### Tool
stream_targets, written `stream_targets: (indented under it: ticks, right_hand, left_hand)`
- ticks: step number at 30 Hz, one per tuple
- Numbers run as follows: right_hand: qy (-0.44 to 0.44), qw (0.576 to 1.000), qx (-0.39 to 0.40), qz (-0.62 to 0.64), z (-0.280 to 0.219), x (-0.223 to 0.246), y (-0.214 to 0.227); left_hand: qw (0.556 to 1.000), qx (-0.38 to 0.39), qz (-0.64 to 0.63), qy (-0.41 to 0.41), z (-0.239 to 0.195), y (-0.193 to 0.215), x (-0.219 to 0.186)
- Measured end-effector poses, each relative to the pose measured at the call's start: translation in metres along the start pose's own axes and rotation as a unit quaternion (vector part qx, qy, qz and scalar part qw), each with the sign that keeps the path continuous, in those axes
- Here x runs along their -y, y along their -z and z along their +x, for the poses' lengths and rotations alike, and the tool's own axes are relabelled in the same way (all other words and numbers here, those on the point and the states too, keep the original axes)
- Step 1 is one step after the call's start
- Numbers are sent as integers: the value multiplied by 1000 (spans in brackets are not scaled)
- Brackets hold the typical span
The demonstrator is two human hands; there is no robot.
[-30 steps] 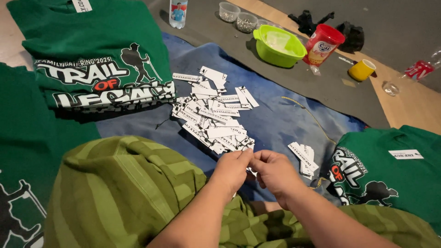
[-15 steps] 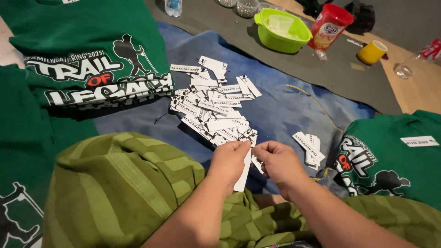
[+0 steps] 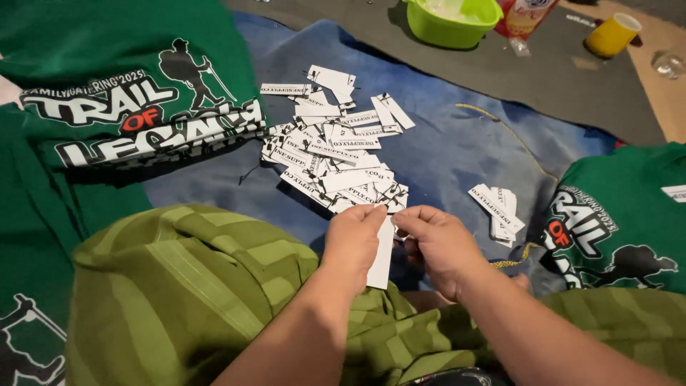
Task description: The person sits on the floor and repeatedly picks up small white tags from a pile, threads a black string through the hole in each tag, and places the finished tag into a separate pile. Green t-shirts are visible nearby.
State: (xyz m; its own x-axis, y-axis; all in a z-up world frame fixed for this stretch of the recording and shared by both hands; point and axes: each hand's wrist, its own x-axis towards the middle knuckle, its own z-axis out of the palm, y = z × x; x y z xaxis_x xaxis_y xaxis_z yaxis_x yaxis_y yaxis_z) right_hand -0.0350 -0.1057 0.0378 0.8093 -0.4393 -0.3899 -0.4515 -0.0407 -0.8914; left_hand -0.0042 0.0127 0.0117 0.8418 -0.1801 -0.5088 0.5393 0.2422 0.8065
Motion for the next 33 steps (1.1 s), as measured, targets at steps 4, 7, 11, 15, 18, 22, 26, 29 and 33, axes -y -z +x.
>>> stream_targets:
  ticks: [4,7,11,15,18,22,26,29,33]
  right_hand:
    - [-1,1000,8,4,4,-2,0]
    - [18,1000,18,-16,13,-13,3]
    - [10,1000,15,-13,10,-13,9]
    - [26,999,0,-23,7,-9,18]
    - [68,995,-8,-70,21,-17,23]
    - [102,984,-20,-146,13,-4,26]
    - [127,975,-15,-184,7,4,26]
    - [136,972,-6,-193,-3,9,21]
    - [195,956,20,-219,-1,4,18]
  left_hand:
    - [999,-21,-22,17,-8,4,-9]
    - [1000,-22,-16,-2,-7,3,-7]
    - [999,-11,31,-8,-7,-1,-5]
    - [996,-7,86,-22,4,0,10]
    - [989,-9,141,-45,20,-2,23]
    - [989,-9,135,-60,7,-5,18]
    - [986,1,144,-83,8,-3,24]
    - [977,5,186,-108,15,1,33]
    - [965,13,238,-111,7,-1,23]
